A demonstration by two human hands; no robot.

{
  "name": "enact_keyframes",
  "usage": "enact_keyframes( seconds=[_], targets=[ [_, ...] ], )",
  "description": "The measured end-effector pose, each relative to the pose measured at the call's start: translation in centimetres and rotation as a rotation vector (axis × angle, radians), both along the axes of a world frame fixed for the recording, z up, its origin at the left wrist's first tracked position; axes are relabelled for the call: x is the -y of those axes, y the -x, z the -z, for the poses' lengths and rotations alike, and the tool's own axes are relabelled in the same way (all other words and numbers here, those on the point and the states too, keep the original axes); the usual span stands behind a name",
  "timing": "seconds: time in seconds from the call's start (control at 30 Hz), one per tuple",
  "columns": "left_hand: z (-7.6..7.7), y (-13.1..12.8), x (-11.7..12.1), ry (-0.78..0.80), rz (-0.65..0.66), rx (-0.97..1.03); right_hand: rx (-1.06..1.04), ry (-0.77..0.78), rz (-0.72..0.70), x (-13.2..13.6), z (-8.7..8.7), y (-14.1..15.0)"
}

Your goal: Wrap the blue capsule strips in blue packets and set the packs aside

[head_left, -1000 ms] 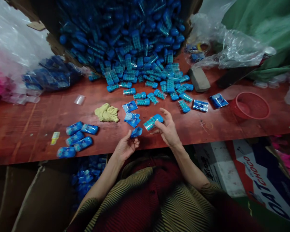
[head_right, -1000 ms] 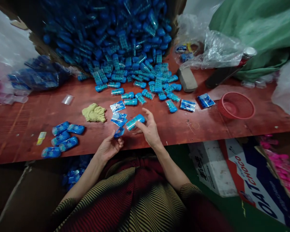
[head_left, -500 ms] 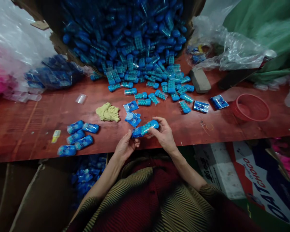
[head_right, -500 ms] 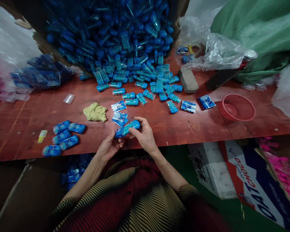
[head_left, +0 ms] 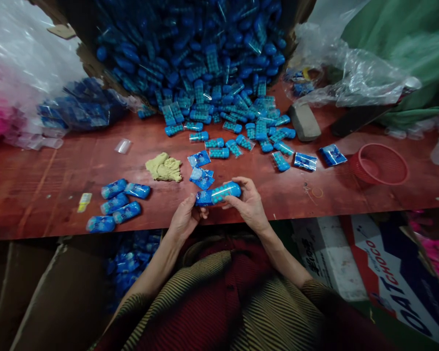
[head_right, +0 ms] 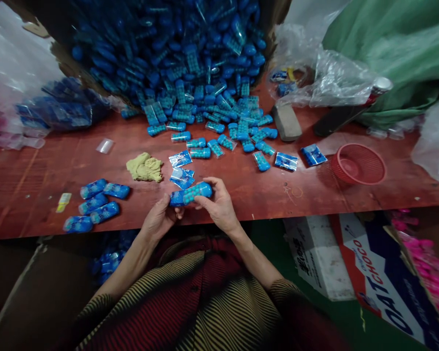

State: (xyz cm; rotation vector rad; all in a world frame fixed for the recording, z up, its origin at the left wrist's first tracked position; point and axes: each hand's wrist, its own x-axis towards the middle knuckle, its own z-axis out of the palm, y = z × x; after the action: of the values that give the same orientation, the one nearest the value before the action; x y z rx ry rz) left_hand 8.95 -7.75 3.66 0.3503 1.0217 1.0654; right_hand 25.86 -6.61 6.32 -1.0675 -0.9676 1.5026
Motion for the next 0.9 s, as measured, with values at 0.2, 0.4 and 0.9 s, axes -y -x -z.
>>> enact_keyframes(
  seconds=[0.2,0.4,0.9],
  targets=[
    [0.1,0.5,-0.1,-0.067,-0.025,-0.054,0.006,-0.043,-0.013,0.2,0.1,-0.1],
    [-0.3,0.4,0.0,-0.076,-0.034,-0.098,0.014,-0.071,0.0,0.3,0.2,0.0],
    [-0.6,-1.3,-0.1,0.063,-0.126,-0.017,0.359,-0.112,0.132,1.9,5.5,2.2]
  ],
)
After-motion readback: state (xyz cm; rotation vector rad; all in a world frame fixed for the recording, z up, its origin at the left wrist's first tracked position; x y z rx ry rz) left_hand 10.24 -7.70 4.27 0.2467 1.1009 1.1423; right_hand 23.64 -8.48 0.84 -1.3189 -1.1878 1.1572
